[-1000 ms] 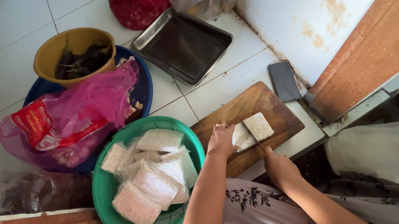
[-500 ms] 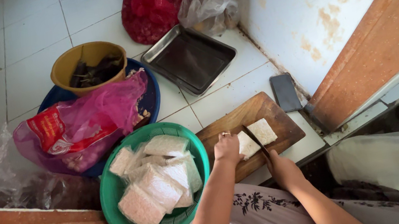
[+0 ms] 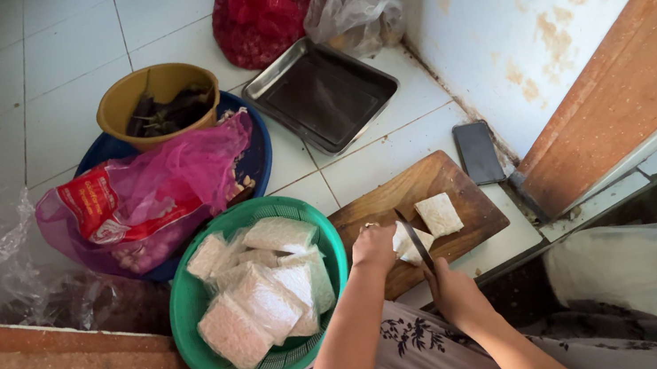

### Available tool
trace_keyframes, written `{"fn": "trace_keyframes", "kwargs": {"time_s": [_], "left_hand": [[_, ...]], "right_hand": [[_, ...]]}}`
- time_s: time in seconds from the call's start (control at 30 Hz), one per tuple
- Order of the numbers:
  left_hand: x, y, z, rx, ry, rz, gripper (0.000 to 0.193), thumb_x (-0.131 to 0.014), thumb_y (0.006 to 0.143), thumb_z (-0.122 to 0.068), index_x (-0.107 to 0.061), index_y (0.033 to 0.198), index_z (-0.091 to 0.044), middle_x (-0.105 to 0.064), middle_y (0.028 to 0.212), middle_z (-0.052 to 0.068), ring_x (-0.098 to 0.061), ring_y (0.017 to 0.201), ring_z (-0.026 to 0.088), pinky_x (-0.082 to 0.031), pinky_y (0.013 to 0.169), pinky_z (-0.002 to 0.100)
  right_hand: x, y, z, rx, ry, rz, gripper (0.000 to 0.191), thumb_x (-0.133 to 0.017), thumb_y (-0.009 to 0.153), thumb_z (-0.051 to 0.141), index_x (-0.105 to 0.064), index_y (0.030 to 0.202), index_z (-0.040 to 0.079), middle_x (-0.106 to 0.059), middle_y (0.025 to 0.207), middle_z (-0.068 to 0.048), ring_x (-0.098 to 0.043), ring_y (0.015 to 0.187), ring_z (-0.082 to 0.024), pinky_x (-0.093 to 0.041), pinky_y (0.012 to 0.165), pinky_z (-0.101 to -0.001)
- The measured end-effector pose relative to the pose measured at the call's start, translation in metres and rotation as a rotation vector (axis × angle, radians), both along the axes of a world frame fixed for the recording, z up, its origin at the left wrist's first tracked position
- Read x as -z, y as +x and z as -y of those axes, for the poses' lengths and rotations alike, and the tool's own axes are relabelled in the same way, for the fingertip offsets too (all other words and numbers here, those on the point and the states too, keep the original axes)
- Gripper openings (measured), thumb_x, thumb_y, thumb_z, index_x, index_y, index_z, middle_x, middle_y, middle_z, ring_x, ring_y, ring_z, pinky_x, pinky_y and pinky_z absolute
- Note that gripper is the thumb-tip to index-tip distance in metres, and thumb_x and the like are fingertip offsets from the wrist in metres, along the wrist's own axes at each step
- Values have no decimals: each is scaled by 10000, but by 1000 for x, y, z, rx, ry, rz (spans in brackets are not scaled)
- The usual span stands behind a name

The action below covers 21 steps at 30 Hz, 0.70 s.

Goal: The person sits on the floor of a small kitchen corner, unwraps tofu blocks from plastic bags, cuts each block into triangular pieces with a knife on a wooden cutting board, and places the cut pieces onto a metal tray. The tray gradually fills with tofu triangles as more blocks are unwrapped and cut.

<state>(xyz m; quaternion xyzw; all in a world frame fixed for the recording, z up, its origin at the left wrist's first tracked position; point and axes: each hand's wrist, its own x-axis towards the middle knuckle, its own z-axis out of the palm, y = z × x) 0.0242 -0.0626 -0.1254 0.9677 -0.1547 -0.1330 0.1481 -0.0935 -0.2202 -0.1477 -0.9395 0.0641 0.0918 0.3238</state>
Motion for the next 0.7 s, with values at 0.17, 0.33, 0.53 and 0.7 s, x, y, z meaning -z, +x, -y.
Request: {"fn": "trace_keyframes", "kwargs": {"time_s": [0.17, 0.33, 0.53, 0.7], "left_hand": [[-5, 0, 5, -1, 56, 5, 304, -680, 896, -103, -730, 1153, -256, -627, 1276, 116, -568, 1261, 360, -560, 956, 441], [-9, -1, 5, 8, 87, -12, 316, -690, 895, -141, -706, 1189, -254, -604, 1302, 99, -539, 1293, 339, -561, 945, 447], [-3, 1, 7, 19, 98, 5, 477, -671, 919, -105, -618, 1366, -263, -584, 1337, 121, -508, 1314, 352, -564, 919, 469], [-5, 2, 7, 7, 108, -36, 447, -675, 929, -143, -614, 1360, -246, -579, 1352, 113, -484, 1346, 344, -546, 946, 478]], "right_hand": [[3, -1, -3, -10, -7, -51, 319, -432, 1051, 355, -453, 1036, 37, -679, 828, -316, -626, 877, -540, -481, 761, -616], [-7, -4, -11, -20, -84, -93, 317, -400, 1055, 344, -440, 1052, 29, -696, 881, -312, -640, 928, -531, -486, 816, -605], [-23, -6, -15, 25, -60, -158, 314, -396, 1054, 356, -439, 1063, 45, -685, 951, -330, -628, 988, -536, -493, 844, -601], [-28, -4, -17, 15, -71, -191, 322, -375, 1066, 357, -426, 1076, 39, -689, 963, -335, -632, 992, -537, -490, 849, -603]]}}
